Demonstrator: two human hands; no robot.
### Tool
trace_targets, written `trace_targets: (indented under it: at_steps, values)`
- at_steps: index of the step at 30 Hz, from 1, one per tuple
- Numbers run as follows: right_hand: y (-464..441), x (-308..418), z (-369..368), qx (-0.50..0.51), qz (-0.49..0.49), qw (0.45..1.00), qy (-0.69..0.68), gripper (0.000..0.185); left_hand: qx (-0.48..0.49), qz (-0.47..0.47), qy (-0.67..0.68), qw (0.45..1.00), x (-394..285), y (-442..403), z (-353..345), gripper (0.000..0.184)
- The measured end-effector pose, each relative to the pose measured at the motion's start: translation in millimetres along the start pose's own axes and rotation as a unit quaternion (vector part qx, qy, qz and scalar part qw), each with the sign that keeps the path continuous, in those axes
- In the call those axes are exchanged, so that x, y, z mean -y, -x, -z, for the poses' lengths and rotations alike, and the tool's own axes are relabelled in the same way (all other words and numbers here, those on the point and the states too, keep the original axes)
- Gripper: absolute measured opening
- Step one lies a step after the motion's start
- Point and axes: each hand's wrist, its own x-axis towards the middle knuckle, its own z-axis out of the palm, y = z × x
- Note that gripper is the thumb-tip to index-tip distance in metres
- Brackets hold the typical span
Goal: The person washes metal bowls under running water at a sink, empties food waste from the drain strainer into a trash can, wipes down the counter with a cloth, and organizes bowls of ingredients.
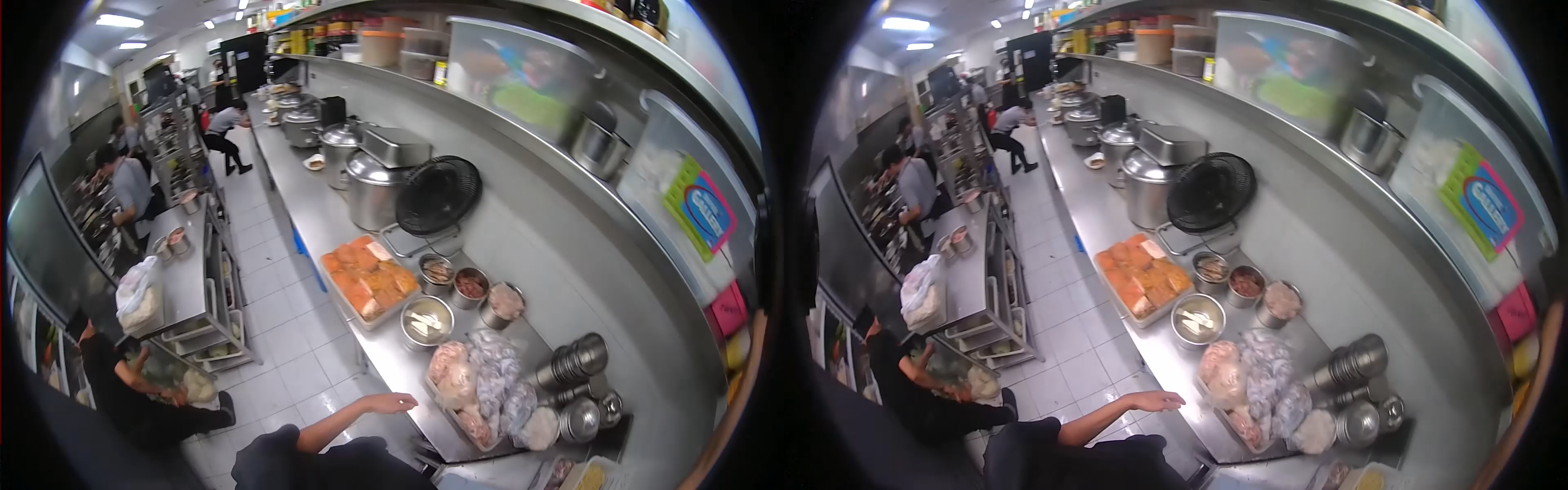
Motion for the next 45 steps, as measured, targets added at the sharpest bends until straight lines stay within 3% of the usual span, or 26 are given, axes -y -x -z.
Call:
trace_targets:
  at_steps: [1, 4, 6, 9, 10, 11, 16, 20, 22, 25, 28, 29, 32, 33, 34, 37, 40, 41, 43, 45]
  values:
    - [-9.0, 2.4, -10.1, 0.016, 0.015, 0.999, 0.024, 0.067, -0.018, 0.018, 0.029, 0.999, 4.2, 7.9, 3.0, 0.048]
    - [-68.4, 16.2, -46.0, 0.034, 0.065, 0.996, -0.050, 0.050, -0.066, 0.077, 0.100, 0.990, 18.5, 36.0, 4.8, 0.049]
    - [-106.0, 27.0, -82.9, 0.037, 0.097, 0.990, -0.099, 0.039, -0.100, 0.083, 0.073, 0.989, 35.2, 47.1, 5.1, 0.049]
    - [-136.9, 39.0, -133.8, 0.028, 0.181, 0.982, -0.045, 0.032, -0.133, 0.107, 0.092, 0.981, 48.2, 65.9, 5.4, 0.048]
    - [-147.8, 37.7, -131.6, 0.100, 0.196, 0.975, -0.045, 0.032, -0.138, 0.117, 0.110, 0.977, 50.5, 70.7, 2.9, 0.048]
    - [-155.6, 38.6, -131.8, 0.106, 0.190, 0.975, -0.050, 0.032, -0.142, 0.127, 0.126, 0.973, 53.0, 74.5, 2.0, 0.047]
    - [-140.1, 37.4, -99.9, 0.027, 0.129, 0.985, -0.107, 0.032, -0.155, 0.150, 0.124, 0.969, 70.9, 84.4, 3.2, 0.048]
    - [-98.3, 22.1, -52.8, -0.112, 0.078, 0.969, -0.205, 0.033, -0.174, 0.134, 0.105, 0.970, 93.2, 79.3, 18.9, 0.047]
    - [-46.5, 8.2, -18.6, -0.227, 0.060, 0.927, -0.292, 0.034, -0.185, 0.118, 0.091, 0.971, 87.1, 76.1, 25.9, 0.046]
    - [63.6, 5.4, 24.1, -0.388, 0.080, 0.810, -0.432, 0.035, -0.218, 0.062, 0.052, 0.973, 83.4, 71.4, 31.8, 0.046]
    - [197.0, 34.8, 19.4, -0.390, 0.196, 0.665, -0.606, 0.025, -0.228, 0.039, 0.035, 0.972, 109.6, 82.9, 36.5, 0.045]
    - [247.9, 47.6, 14.0, -0.321, 0.255, 0.616, -0.672, 0.024, -0.229, 0.037, 0.043, 0.972, 119.5, 88.2, 31.1, 0.044]
    - [415.4, 101.7, -25.0, 0.052, 0.383, 0.503, -0.773, 0.021, -0.244, 0.079, 0.013, 0.967, 140.8, 131.8, 17.3, 0.043]
    - [461.8, 116.8, -45.3, 0.300, 0.356, 0.485, -0.740, 0.024, -0.249, 0.085, -0.001, 0.965, 155.4, 146.4, 13.9, 0.043]
    - [509.7, 131.1, -62.1, 0.396, 0.339, 0.456, -0.722, 0.026, -0.255, 0.122, 0.013, 0.959, 172.1, 160.9, 7.8, 0.046]
    - [634.9, 156.6, -113.9, 0.572, 0.268, 0.369, -0.681, 0.034, -0.281, 0.199, 0.085, 0.935, 181.9, 223.9, -12.1, 0.047]
    - [734.9, 157.9, -176.6, 0.684, 0.136, 0.310, -0.646, 0.043, -0.281, 0.210, 0.120, 0.929, 231.6, 267.6, -20.2, 0.043]
    - [762.4, 153.7, -198.4, 0.707, 0.092, 0.303, -0.632, 0.046, -0.273, 0.219, 0.145, 0.925, 254.3, 280.2, -31.4, 0.042]
    - [802.8, 142.5, -240.8, 0.736, 0.004, 0.302, -0.606, 0.053, -0.251, 0.144, 0.103, 0.952, 303.5, 301.0, -42.3, 0.041]
    - [825.0, 134.9, -272.4, 0.738, -0.046, 0.310, -0.597, 0.060, -0.284, 0.217, 0.107, 0.928, 263.7, 323.1, -58.9, 0.042]
